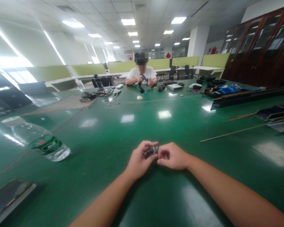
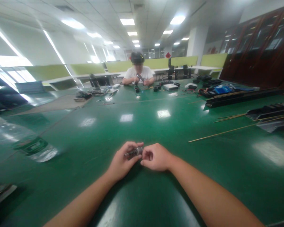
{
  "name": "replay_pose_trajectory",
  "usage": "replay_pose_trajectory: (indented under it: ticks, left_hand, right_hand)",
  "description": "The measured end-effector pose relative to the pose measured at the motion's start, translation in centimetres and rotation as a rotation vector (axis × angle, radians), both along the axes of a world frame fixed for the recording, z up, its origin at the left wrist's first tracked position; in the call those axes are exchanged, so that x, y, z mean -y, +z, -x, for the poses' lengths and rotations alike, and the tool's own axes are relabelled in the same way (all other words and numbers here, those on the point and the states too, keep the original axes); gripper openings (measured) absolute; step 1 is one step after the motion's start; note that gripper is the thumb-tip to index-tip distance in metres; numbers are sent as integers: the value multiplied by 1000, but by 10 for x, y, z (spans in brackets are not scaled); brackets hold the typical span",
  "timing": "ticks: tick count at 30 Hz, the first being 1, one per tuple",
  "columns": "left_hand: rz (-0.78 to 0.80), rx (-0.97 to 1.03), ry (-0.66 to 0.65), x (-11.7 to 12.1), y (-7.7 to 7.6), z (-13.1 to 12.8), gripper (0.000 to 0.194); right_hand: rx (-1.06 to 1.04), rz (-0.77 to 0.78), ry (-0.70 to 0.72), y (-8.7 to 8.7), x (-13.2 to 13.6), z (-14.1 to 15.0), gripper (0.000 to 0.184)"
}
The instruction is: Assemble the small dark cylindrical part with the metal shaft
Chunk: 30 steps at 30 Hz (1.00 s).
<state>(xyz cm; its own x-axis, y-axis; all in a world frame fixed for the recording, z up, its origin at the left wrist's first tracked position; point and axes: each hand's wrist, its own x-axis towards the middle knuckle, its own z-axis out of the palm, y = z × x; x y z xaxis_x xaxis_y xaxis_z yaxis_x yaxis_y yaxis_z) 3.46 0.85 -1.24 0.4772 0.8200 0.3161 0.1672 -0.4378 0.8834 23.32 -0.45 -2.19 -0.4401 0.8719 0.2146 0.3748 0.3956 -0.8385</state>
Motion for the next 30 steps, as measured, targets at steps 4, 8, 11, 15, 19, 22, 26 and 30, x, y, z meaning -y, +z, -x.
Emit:
replay_pose_trajectory:
  ticks: [4,8,11,15,19,22,26,30]
  left_hand:
    - [26,-2,10,0,1,-2,42]
    - [36,-33,32,-1,2,-3,45]
    - [-6,-75,71,-1,1,-3,39]
    - [-123,-159,111,-1,-1,-1,30]
    - [-213,-195,114,-2,-1,1,27]
    - [-281,-208,94,-2,0,1,28]
    - [-347,-259,61,-1,1,2,31]
    - [-401,-323,92,-3,-3,4,36]
  right_hand:
    - [13,-1,6,-1,0,-1,15]
    - [33,-26,11,-4,-2,-2,19]
    - [29,-29,22,-4,-2,-3,19]
    - [23,-40,25,-4,-2,-3,19]
    - [10,-44,19,-4,-2,-3,18]
    - [-1,-47,22,-4,-2,-3,17]
    - [4,-61,10,-4,-2,-2,17]
    - [-19,-79,-53,-3,-3,-3,13]
